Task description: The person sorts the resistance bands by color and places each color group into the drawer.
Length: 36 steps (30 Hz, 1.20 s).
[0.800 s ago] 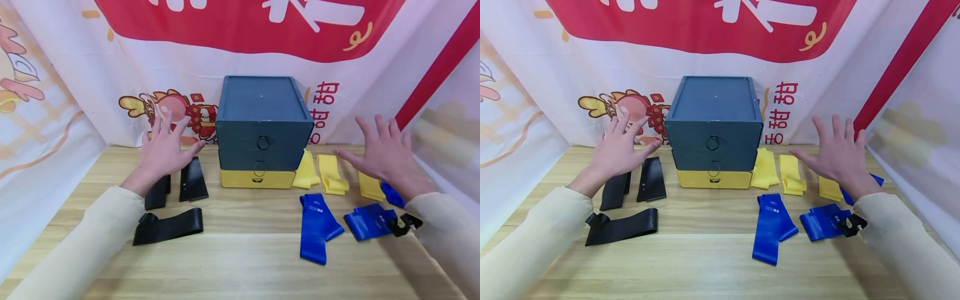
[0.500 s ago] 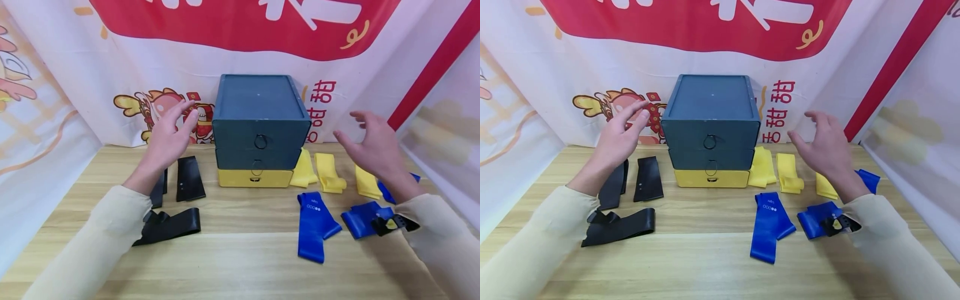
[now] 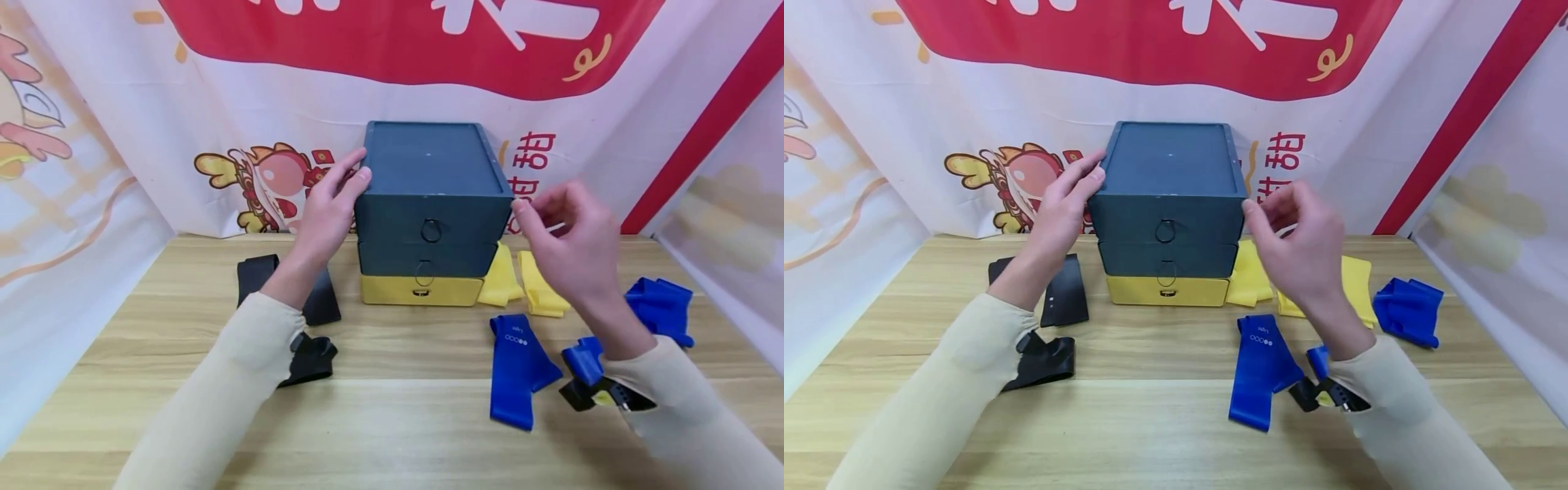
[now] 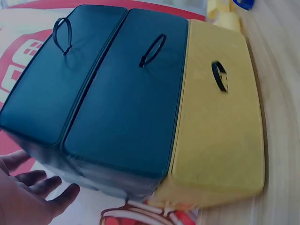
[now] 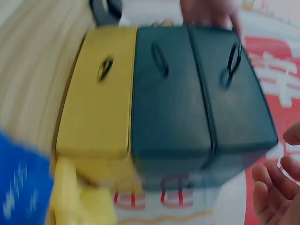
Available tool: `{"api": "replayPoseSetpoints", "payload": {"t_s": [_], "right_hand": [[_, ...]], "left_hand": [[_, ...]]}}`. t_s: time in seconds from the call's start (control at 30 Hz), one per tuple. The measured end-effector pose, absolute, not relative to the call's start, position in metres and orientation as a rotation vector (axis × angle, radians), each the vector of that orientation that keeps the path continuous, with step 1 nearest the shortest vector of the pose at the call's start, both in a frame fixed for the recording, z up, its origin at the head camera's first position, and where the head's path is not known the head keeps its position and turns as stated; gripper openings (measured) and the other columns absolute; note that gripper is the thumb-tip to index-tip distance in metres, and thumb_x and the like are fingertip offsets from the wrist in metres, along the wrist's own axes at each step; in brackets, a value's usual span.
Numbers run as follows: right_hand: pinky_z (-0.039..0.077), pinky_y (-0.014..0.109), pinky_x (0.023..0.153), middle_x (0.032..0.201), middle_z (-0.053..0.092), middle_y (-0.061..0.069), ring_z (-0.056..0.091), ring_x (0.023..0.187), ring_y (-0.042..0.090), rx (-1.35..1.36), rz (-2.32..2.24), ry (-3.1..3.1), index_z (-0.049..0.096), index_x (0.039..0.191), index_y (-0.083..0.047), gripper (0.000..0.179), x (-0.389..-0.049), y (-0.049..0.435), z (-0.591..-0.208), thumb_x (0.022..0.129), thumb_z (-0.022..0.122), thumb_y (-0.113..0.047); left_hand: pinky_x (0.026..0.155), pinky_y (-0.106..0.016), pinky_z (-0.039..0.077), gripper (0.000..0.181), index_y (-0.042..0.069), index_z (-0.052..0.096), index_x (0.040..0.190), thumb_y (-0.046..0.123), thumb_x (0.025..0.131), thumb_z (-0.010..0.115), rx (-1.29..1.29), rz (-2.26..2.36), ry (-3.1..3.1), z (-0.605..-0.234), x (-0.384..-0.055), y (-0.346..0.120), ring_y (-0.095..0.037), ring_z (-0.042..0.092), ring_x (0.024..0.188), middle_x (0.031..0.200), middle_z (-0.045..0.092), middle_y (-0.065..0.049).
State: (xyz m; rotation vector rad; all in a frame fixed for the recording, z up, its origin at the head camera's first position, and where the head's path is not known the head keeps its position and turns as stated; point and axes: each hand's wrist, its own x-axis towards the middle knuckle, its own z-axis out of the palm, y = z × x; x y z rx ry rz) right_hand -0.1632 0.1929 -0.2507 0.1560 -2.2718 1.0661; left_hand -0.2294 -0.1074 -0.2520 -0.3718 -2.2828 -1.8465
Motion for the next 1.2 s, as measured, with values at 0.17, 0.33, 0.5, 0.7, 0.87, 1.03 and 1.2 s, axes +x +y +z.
{"api": "replayPoseSetpoints", "payload": {"t_s": [0.17,0.33,0.5,0.7,0.87,1.03,1.2], "right_hand": [[0.055,0.015,0.067,0.089,0.070,-0.003,0.069,0.070,0.013,0.237,1.236,-2.268,0.069,0.106,-0.006,0.035,-0.152,0.164,-0.252,0.103,0.068,-0.041],[0.060,0.020,0.066,0.088,0.075,0.009,0.071,0.063,0.017,0.228,1.371,-2.327,0.074,0.105,-0.008,0.039,-0.150,0.141,-0.256,0.104,0.065,-0.046],[0.063,0.029,0.067,0.089,0.078,0.011,0.073,0.062,0.021,0.135,1.558,-2.387,0.077,0.107,-0.012,0.045,-0.152,0.128,-0.262,0.101,0.066,-0.055],[0.064,0.031,0.070,0.092,0.079,0.007,0.072,0.063,0.027,0.137,1.668,-2.414,0.078,0.115,-0.018,0.042,-0.155,0.119,-0.270,0.099,0.069,-0.056],[0.064,0.029,0.073,0.102,0.079,0.010,0.072,0.063,0.025,0.163,1.737,-2.418,0.074,0.127,-0.016,0.038,-0.156,0.115,-0.275,0.102,0.071,-0.044],[0.064,0.027,0.072,0.110,0.078,0.012,0.070,0.063,0.023,0.187,1.776,-2.402,0.073,0.130,-0.015,0.032,-0.157,0.115,-0.276,0.103,0.071,-0.032],[0.063,0.027,0.069,0.111,0.077,0.011,0.069,0.064,0.022,0.203,1.767,-2.389,0.075,0.127,-0.014,0.027,-0.159,0.117,-0.279,0.102,0.073,-0.025]], "left_hand": [[0.132,-0.047,0.032,0.050,0.032,0.046,0.162,0.036,0.112,0.048,-0.335,-1.942,-2.226,-0.255,-0.233,-0.097,-0.012,0.032,0.161,0.173,0.035,0.013],[0.131,-0.049,0.032,0.049,0.032,0.047,0.161,0.034,0.112,0.048,-0.319,-1.980,-2.198,-0.255,-0.233,-0.095,-0.013,0.033,0.160,0.173,0.036,0.012],[0.133,-0.048,0.030,0.049,0.033,0.048,0.161,0.035,0.112,0.047,-0.311,-1.991,-2.199,-0.258,-0.233,-0.093,-0.012,0.032,0.160,0.172,0.036,0.013],[0.134,-0.046,0.025,0.048,0.032,0.049,0.160,0.036,0.112,0.047,-0.327,-1.994,-2.170,-0.260,-0.231,-0.093,-0.009,0.031,0.161,0.172,0.037,0.013],[0.135,-0.045,0.023,0.048,0.033,0.049,0.160,0.035,0.112,0.046,-0.327,-1.994,-2.161,-0.260,-0.229,-0.095,-0.008,0.030,0.161,0.172,0.037,0.014],[0.134,-0.045,0.025,0.048,0.033,0.048,0.160,0.037,0.113,0.046,-0.337,-2.006,-2.156,-0.261,-0.229,-0.096,-0.009,0.030,0.161,0.172,0.037,0.014],[0.134,-0.045,0.026,0.048,0.033,0.048,0.160,0.037,0.113,0.046,-0.349,-2.005,-2.150,-0.261,-0.231,-0.097,-0.009,0.031,0.160,0.171,0.038,0.014]]}}
